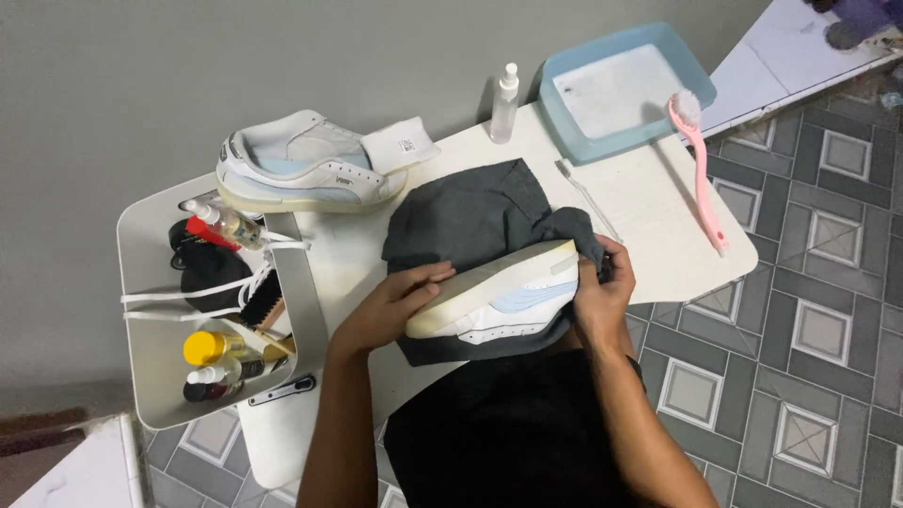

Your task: Scrubbing the white rubber sole of a sneaker with a cloth to remove dirt and stains.

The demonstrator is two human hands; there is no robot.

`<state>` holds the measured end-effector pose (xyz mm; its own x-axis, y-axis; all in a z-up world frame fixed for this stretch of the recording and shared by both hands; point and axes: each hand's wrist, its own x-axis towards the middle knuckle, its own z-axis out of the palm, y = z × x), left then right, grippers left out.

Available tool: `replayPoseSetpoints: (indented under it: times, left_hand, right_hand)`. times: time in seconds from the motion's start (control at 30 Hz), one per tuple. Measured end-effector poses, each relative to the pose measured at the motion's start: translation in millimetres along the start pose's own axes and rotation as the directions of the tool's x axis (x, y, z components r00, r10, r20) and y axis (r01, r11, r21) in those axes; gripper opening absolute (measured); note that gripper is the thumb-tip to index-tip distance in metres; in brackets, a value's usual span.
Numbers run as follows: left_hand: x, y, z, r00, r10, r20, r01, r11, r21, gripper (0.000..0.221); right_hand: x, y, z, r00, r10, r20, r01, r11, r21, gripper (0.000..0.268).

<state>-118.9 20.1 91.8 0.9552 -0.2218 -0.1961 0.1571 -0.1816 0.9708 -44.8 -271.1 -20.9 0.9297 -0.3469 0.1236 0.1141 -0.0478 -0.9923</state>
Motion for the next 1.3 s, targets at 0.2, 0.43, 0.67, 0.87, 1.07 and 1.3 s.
replayPoseSetpoints:
  times: [0.2, 0.43, 0.67, 0.87, 1.07, 1.3]
  left_hand:
    - [19, 61, -1, 0.922, -0.257, 0.290, 0.138, 0.917, 0.374, 0.085]
    - [55, 70, 29, 0.867, -0.336, 0.369, 0.081, 0.824, 0.560, 0.108]
    - [84, 36, 27, 0.892, -0.300, 0.338, 0.113, 0.872, 0.476, 0.107]
    - [70, 76, 25, 0.903, -0.235, 0.360, 0.113, 0.938, 0.327, 0.106]
    - [99, 0, 27, 0.937, 0.003, 0.348, -0.027, 0.998, 0.062, 0.084]
    - [116, -44, 25, 0.945, 0.163, 0.283, -0.137, 0.985, -0.109, 0.074]
  right_hand:
    - [-3, -7, 4, 0.999, -0.036, 0.021, 0.036, 0.999, 0.002, 0.031]
    - [-7, -22, 12, 0.995, -0.082, 0.056, 0.084, 0.996, -0.031, 0.030]
    - [-1, -39, 18, 0.996, -0.057, 0.071, 0.057, 0.998, 0.002, 0.032]
    - [17, -8, -1, 0.995, -0.021, 0.097, 0.015, 0.998, 0.066, 0.021]
    - [27, -22, -12, 0.978, -0.047, 0.203, 0.031, 0.996, 0.081, 0.014]
    - [32, -59, -3, 0.969, 0.020, 0.246, -0.016, 1.000, -0.018, 0.034]
